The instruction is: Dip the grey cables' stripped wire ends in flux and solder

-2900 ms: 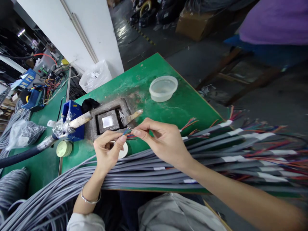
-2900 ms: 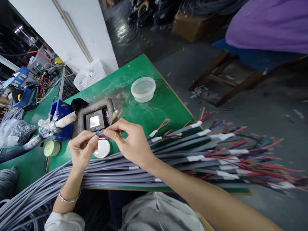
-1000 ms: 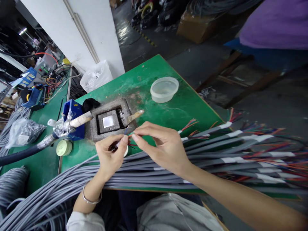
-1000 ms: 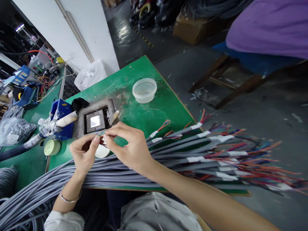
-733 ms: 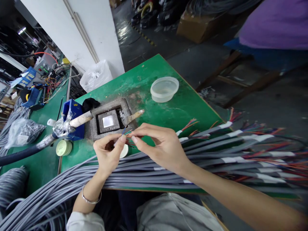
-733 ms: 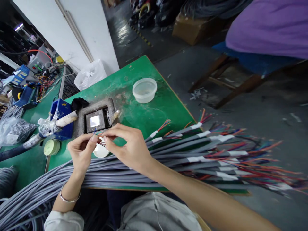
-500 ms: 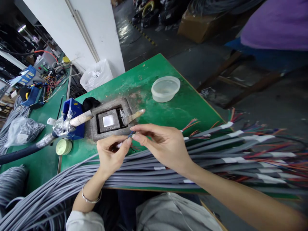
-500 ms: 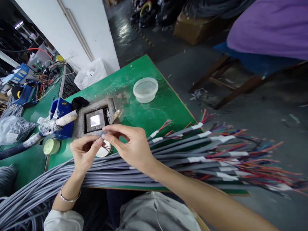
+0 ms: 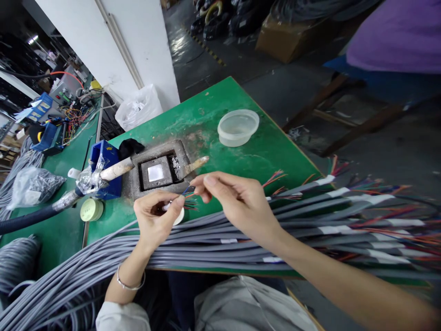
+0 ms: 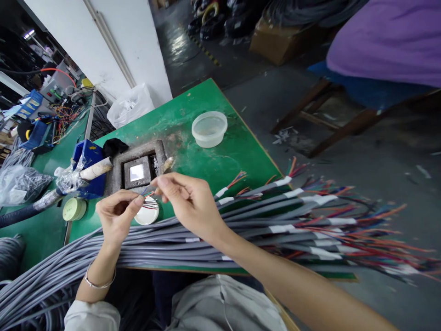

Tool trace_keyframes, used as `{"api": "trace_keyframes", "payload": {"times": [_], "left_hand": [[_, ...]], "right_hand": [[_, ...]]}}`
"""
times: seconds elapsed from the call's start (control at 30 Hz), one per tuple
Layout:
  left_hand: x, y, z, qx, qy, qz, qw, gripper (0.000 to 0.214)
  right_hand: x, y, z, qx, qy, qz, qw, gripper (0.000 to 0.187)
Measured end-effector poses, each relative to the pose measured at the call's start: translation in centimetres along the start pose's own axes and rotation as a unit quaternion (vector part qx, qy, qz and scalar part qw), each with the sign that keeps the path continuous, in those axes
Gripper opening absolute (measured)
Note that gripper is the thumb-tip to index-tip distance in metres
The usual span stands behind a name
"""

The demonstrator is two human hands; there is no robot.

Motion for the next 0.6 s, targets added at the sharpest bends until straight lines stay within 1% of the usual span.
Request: {"api": "trace_keyframes", "payload": {"times": [0.13, 0.2, 0.33, 0.4, 0.53, 0.6], "left_hand": [[-0.1, -0.2, 0.2, -0.024, 0.015, -0.006, 1.0, 0.009], [0.3, -0.2, 0.2, -0.031, -0.003, 0.008, 0.999, 0.011], [1.4, -0.2, 0.3, -0.046, -0.064, 0.053, 0.996, 0.019], [1.7, -0.1, 0.3, -0.04, -0.086, 0.063, 0.993, 0.022], [1.9, 0.3, 0.4, -0.008, -0.109, 0.066, 0.992, 0.026], [1.9, 0.5, 0.3, 0.012, -0.112, 0.064, 0.992, 0.027]], "right_hand": [[0.4, 0.1, 0.1, -0.001, -0.045, 0.053, 0.998, 0.014], [0.6, 0.1, 0.2, -0.003, -0.07, 0.074, 0.995, 0.015], [1.2, 0.3, 0.4, 0.0, -0.107, 0.099, 0.989, 0.016], [1.2, 0.4, 0.4, 0.002, -0.11, 0.098, 0.989, 0.016], [1.0, 0.0, 0.3, -0.013, -0.101, 0.085, 0.991, 0.007], [1.1, 0.1, 0.2, -0.003, -0.108, 0.089, 0.99, 0.009]]}}
Point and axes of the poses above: each hand's wrist, its own z-axis away from the middle knuckle, its own y-axis out of the palm, x = y × z, the point moved 8 cm from there along -z, towards the middle knuckle, and after that the axes turned 1 degree about -x, right-handed, at the moved point
